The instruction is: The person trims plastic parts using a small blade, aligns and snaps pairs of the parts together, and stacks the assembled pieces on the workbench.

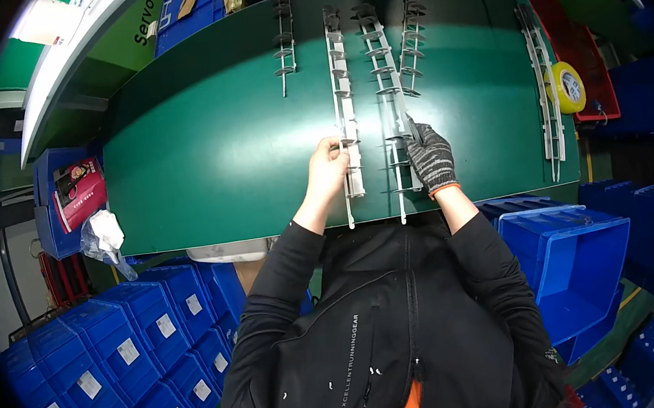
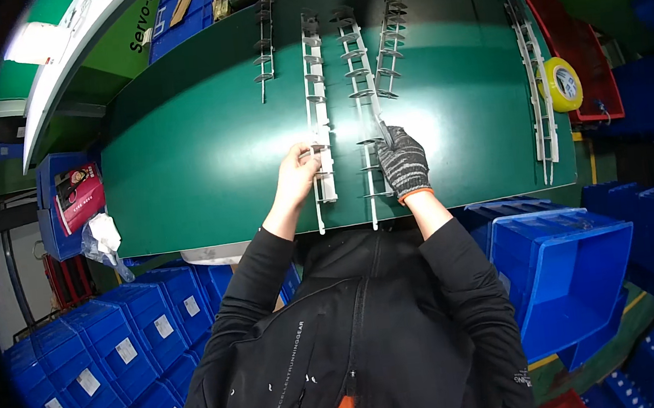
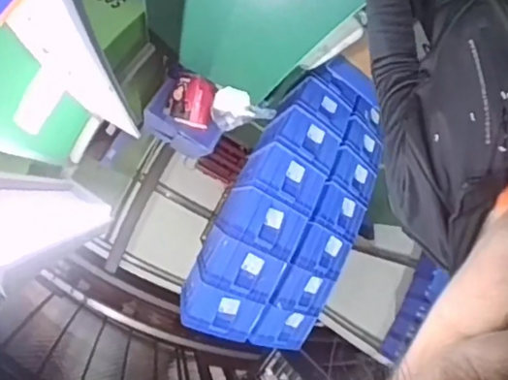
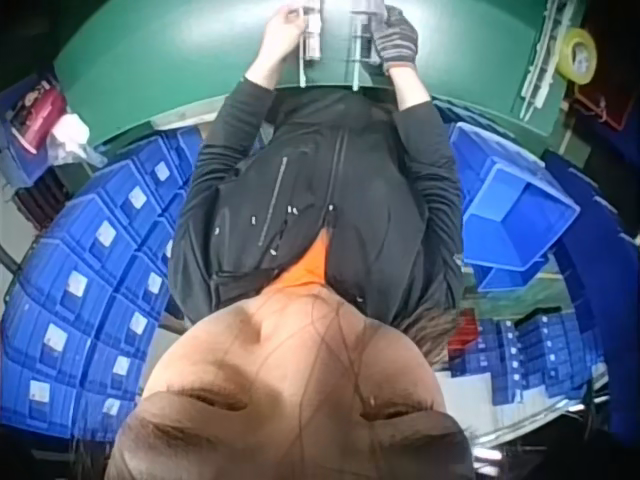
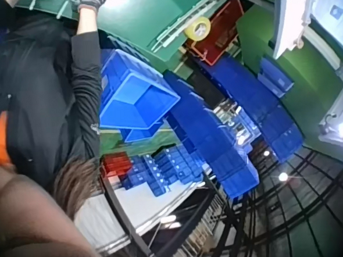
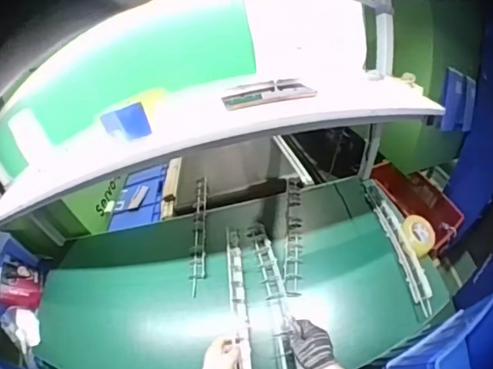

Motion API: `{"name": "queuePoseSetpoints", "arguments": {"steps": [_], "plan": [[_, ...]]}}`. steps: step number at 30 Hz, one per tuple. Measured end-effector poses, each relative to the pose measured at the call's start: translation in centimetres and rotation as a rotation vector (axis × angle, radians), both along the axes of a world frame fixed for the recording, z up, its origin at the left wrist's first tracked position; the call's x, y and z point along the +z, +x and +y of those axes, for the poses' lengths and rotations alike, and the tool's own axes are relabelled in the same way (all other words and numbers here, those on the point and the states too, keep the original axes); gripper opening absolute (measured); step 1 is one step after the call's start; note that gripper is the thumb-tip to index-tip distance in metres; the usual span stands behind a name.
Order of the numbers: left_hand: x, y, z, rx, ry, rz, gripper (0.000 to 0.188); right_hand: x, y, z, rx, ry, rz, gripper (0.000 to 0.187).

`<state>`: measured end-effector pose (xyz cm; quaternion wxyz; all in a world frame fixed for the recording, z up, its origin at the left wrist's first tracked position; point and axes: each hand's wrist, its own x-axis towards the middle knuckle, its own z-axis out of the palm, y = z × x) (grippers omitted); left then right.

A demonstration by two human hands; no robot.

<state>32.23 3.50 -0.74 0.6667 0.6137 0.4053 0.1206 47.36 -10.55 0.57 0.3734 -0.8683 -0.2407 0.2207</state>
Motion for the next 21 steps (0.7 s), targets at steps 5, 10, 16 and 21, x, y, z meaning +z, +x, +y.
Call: {"name": "queuePoseSetpoints", "arguments": {"steps": [5, 10, 16, 21], "plan": [[6.4, -0.5, -0.8, 0.026, -0.442, -0.262, 0.03, 3.7, -2.1, -0.5, 0.034, 0.357, 0.518, 0.028], [8.2, -1.2, -2.1, 0.05, -0.516, -0.296, 0.029, 5.7, -3.6, -1.1, -0.002, 0.474, 0.751, 0.024], [8.9, -1.6, -2.9, 0.066, -0.516, -0.318, 0.029, 7.5, -4.2, -1.5, -0.052, 0.561, 0.833, 0.018], [8.7, -1.8, -3.0, 0.059, -0.559, -0.326, 0.029, 7.0, -4.5, -1.7, -0.089, 0.603, 0.879, 0.017]]}}
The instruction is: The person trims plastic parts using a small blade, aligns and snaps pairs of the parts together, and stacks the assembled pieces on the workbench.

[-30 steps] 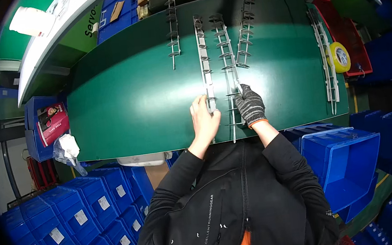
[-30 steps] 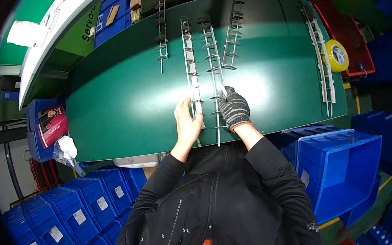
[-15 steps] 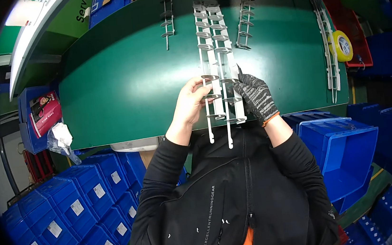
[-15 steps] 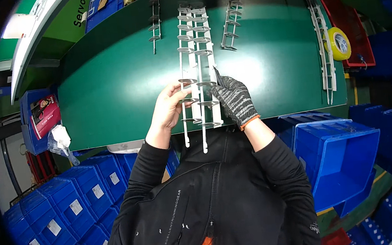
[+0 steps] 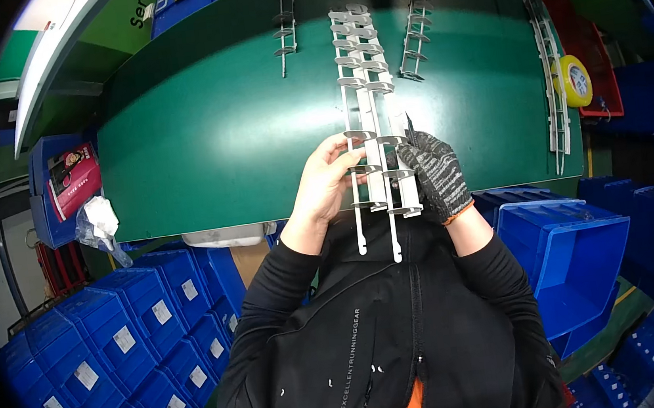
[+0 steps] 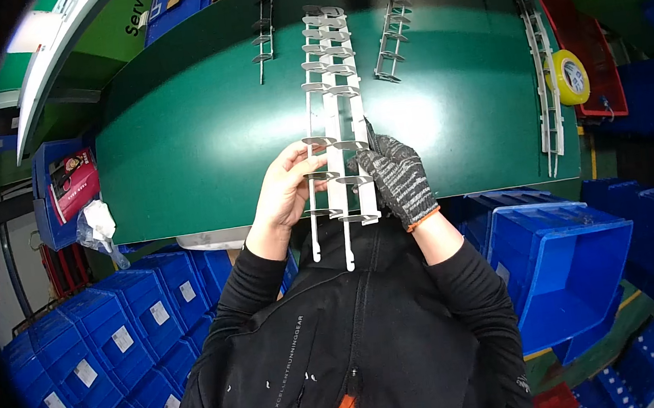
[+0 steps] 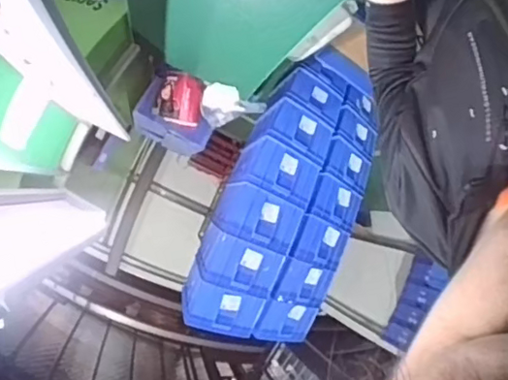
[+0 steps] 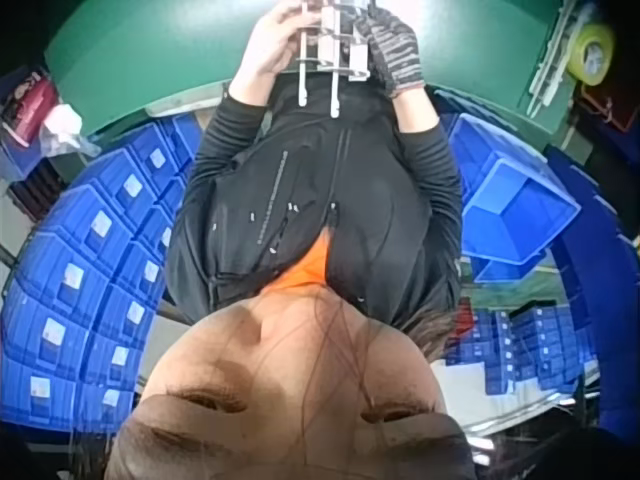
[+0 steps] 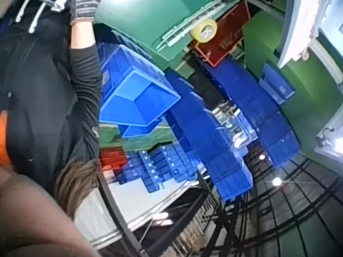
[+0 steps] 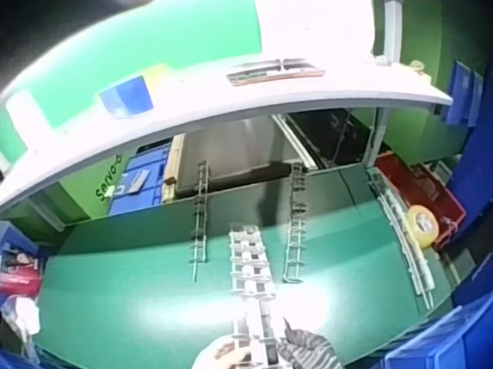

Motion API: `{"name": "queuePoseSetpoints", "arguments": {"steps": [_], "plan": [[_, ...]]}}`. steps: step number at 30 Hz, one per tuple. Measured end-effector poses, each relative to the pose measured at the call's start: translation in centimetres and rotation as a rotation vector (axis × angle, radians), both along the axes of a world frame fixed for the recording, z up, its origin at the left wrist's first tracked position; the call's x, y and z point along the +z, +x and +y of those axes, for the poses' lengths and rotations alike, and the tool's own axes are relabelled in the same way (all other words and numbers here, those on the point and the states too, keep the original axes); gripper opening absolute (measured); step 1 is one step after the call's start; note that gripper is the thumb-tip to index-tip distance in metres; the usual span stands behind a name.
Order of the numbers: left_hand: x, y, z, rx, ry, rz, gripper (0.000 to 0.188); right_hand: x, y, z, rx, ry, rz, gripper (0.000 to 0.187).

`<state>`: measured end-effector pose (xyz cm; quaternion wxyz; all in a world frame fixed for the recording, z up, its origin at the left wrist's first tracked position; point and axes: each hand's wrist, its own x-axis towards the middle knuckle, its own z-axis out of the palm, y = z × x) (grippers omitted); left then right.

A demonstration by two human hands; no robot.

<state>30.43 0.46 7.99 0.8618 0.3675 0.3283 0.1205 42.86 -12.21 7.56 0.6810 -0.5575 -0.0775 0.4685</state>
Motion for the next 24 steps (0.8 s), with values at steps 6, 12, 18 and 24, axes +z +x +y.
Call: {"name": "queuePoseSetpoints", "arguments": {"steps": [6, 12, 18, 24], "plan": [[-1.7, 0.5, 0.3, 0.008, 0.032, -0.013, 0.03, 0.7, 2.2, 0.6, -0.104, -0.227, -0.3, 0.024], [-8.0, 2.0, 0.1, -0.04, 0.207, -0.042, 0.034, -1.7, 2.2, 2.4, 0.129, -0.454, -0.99, 0.047], [-10.3, 3.0, 1.2, -0.374, 0.647, 0.229, 0.037, -6.7, 1.9, 1.5, 0.261, -0.551, -1.151, 0.052], [-11.9, 6.4, 7.1, -0.09, 0.765, 0.381, 0.046, -7.2, 1.1, 2.1, 0.247, -0.465, -1.097, 0.053]]}}
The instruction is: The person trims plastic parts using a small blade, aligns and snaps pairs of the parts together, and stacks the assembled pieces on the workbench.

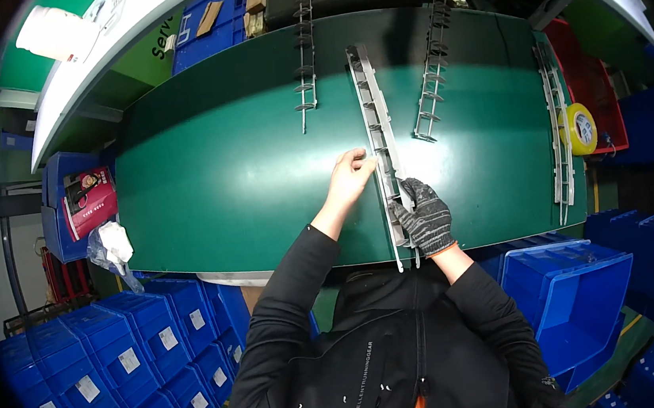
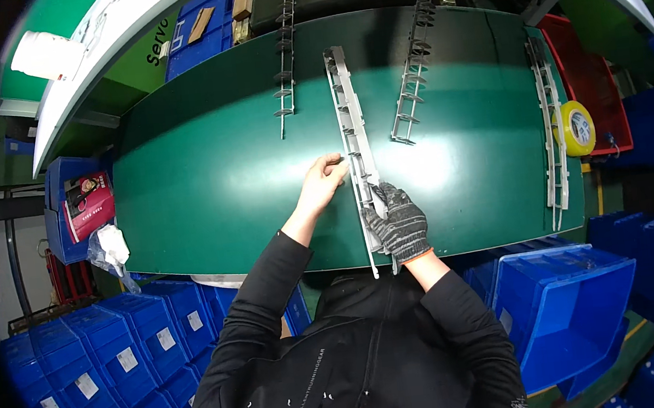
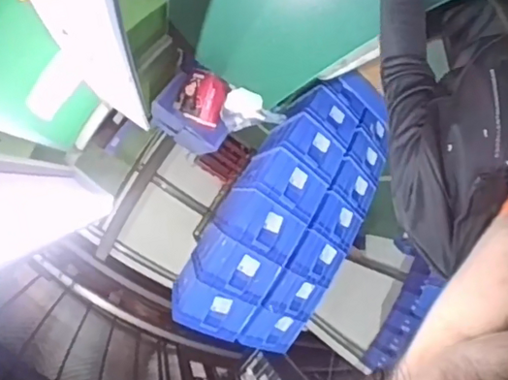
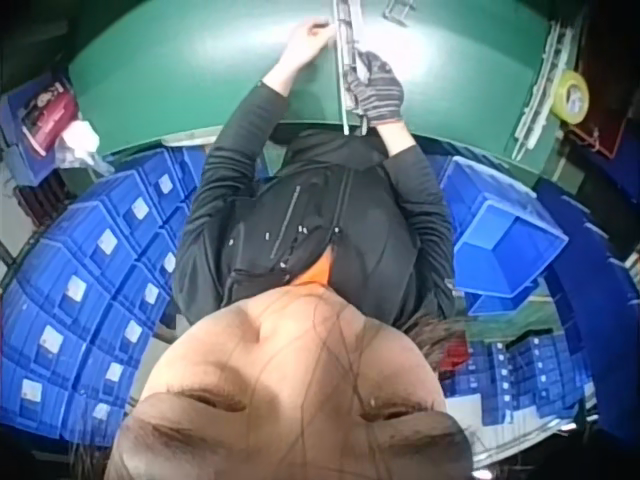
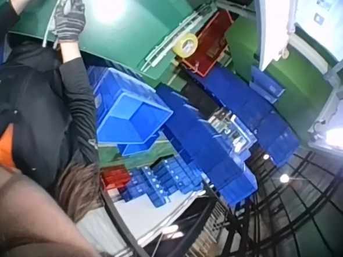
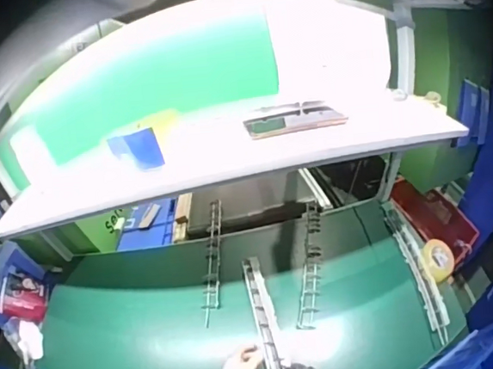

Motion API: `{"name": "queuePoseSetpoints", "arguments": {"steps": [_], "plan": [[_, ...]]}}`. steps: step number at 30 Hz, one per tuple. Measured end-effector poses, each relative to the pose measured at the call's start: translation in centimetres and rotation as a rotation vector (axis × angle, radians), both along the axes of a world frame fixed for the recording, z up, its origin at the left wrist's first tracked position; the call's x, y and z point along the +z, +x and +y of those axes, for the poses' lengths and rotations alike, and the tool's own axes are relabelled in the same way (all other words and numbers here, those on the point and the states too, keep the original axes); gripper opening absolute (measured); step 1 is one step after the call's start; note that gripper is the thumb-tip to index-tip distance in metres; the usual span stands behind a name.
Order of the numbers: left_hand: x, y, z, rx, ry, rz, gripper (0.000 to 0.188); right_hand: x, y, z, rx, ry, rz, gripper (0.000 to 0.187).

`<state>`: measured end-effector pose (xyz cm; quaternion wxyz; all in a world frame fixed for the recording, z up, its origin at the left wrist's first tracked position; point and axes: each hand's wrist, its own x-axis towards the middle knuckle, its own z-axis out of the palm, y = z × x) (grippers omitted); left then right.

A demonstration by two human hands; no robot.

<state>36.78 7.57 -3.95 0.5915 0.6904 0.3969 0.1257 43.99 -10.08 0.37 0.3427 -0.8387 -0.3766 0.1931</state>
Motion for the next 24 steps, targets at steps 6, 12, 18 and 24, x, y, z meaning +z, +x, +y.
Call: {"name": "queuePoseSetpoints", "arguments": {"steps": [6, 12, 18, 24], "plan": [[1.6, 5.2, 0.0, 0.005, -0.116, -0.01, 0.053, 1.6, 0.7, 1.2, 0.061, -0.066, -0.1, 0.048], [3.9, 8.6, -1.3, 0.0, -0.104, -0.067, 0.043, 3.6, 3.4, -1.0, -0.017, -0.012, -0.055, 0.051], [6.2, 19.0, -7.7, -0.172, -0.056, -0.13, 0.041, 7.9, 8.8, -8.0, -0.319, 0.292, -0.337, 0.047], [2.1, 29.0, -15.6, -0.281, -0.013, 0.009, 0.043, 7.2, 11.6, -15.5, -0.515, 0.291, -0.251, 0.031]]}}
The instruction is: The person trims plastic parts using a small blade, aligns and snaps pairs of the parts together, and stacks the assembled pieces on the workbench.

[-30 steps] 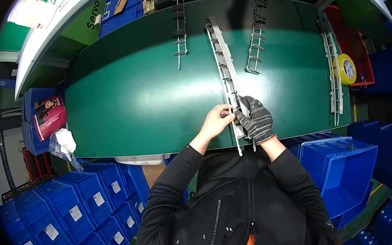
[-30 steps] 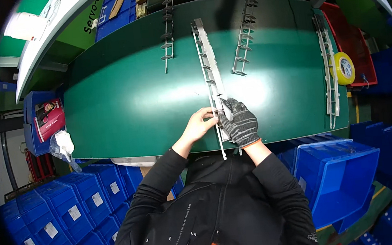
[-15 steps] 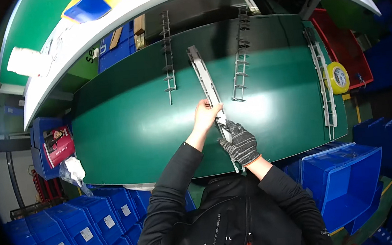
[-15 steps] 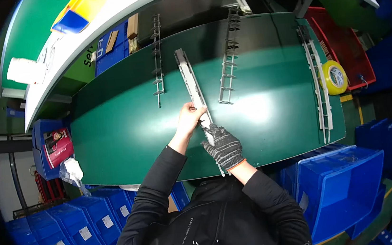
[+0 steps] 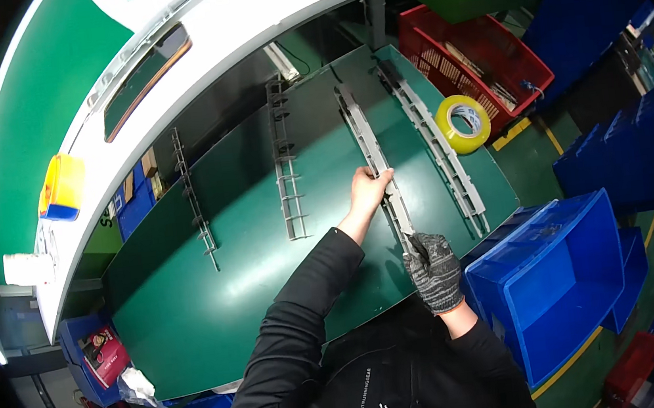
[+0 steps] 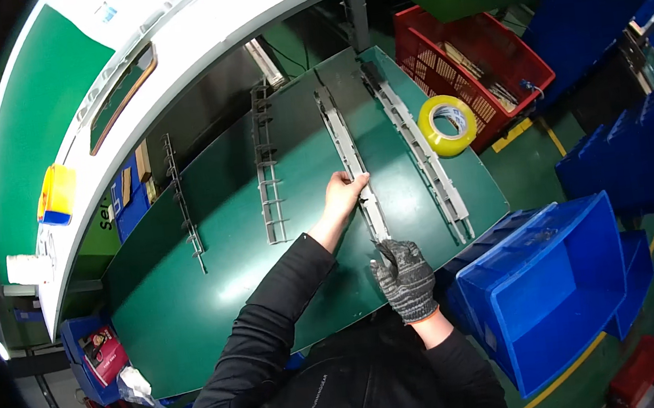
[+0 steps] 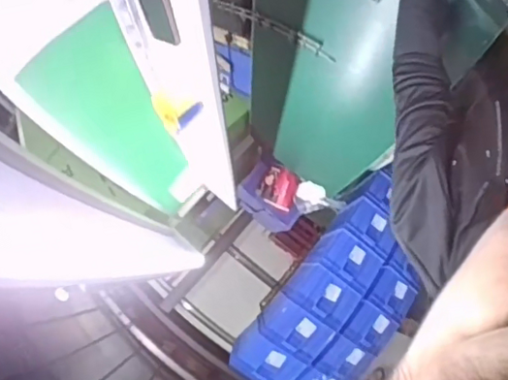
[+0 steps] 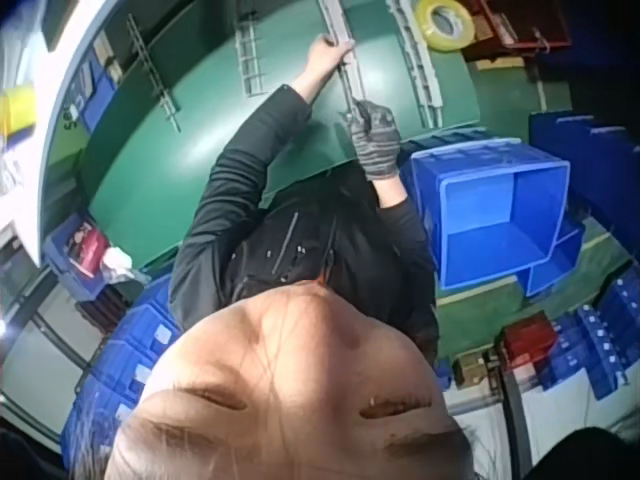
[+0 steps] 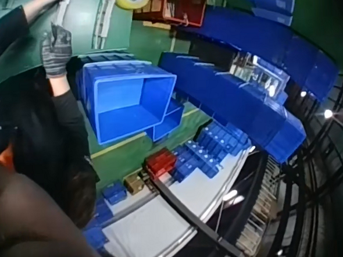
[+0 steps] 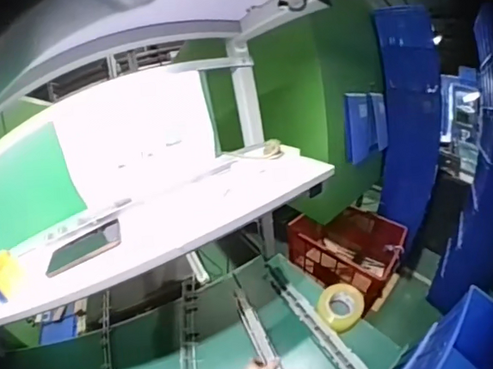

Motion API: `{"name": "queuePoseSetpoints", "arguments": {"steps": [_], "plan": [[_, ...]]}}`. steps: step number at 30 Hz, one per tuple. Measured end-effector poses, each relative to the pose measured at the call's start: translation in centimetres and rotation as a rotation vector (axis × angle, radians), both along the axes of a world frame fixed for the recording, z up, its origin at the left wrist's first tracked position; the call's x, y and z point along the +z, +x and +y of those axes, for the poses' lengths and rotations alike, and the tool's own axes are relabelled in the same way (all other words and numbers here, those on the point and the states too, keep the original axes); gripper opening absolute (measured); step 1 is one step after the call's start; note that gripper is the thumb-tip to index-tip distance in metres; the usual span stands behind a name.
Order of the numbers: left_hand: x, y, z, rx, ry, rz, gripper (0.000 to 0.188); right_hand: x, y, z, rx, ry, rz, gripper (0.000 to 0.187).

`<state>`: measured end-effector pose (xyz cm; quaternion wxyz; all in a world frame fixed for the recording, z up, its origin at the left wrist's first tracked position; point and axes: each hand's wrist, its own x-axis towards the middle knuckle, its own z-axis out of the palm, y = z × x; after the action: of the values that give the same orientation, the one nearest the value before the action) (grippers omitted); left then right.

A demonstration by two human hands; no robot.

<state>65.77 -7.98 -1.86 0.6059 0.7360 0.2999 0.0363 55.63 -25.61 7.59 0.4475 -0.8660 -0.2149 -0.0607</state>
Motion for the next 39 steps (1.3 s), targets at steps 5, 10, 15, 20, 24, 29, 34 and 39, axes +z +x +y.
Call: {"name": "queuePoseSetpoints", "arguments": {"steps": [5, 10, 15, 20, 24, 29, 34, 39], "plan": [[0.2, 5.5, -4.2, -0.071, 0.18, 0.106, 0.053, -1.3, 1.4, -4.6, -0.027, 0.006, 0.15, 0.022], [-0.7, 9.0, -5.6, 0.019, 0.301, 0.059, 0.05, -2.5, 2.8, -6.2, 0.059, -0.025, 0.189, 0.02], [0.0, 9.8, -6.2, -0.097, 0.249, 0.117, 0.054, -2.5, 4.3, -5.8, 0.172, -0.044, 0.222, 0.019], [2.4, 5.6, -0.9, -0.08, 0.639, -0.196, 0.044, -3.1, 5.2, -4.9, 0.273, -0.044, 0.279, 0.02], [3.6, -1.3, 11.0, -0.319, 1.241, -0.106, 0.042, -2.9, 5.4, -3.9, 0.324, -0.04, 0.301, 0.02], [0.6, -7.7, 19.8, -0.22, 1.324, 0.219, 0.05, -3.9, 4.6, -2.2, 0.428, -0.119, 0.299, 0.019], [-1.2, -11.1, 27.1, 0.124, 1.353, 0.329, 0.052, -3.1, 2.8, 0.6, 0.489, -0.15, 0.295, 0.019], [0.4, -15.9, 30.2, 0.105, 1.201, 0.59, 0.052, -2.6, 0.3, 2.5, 0.532, -0.16, 0.347, 0.02]]}}
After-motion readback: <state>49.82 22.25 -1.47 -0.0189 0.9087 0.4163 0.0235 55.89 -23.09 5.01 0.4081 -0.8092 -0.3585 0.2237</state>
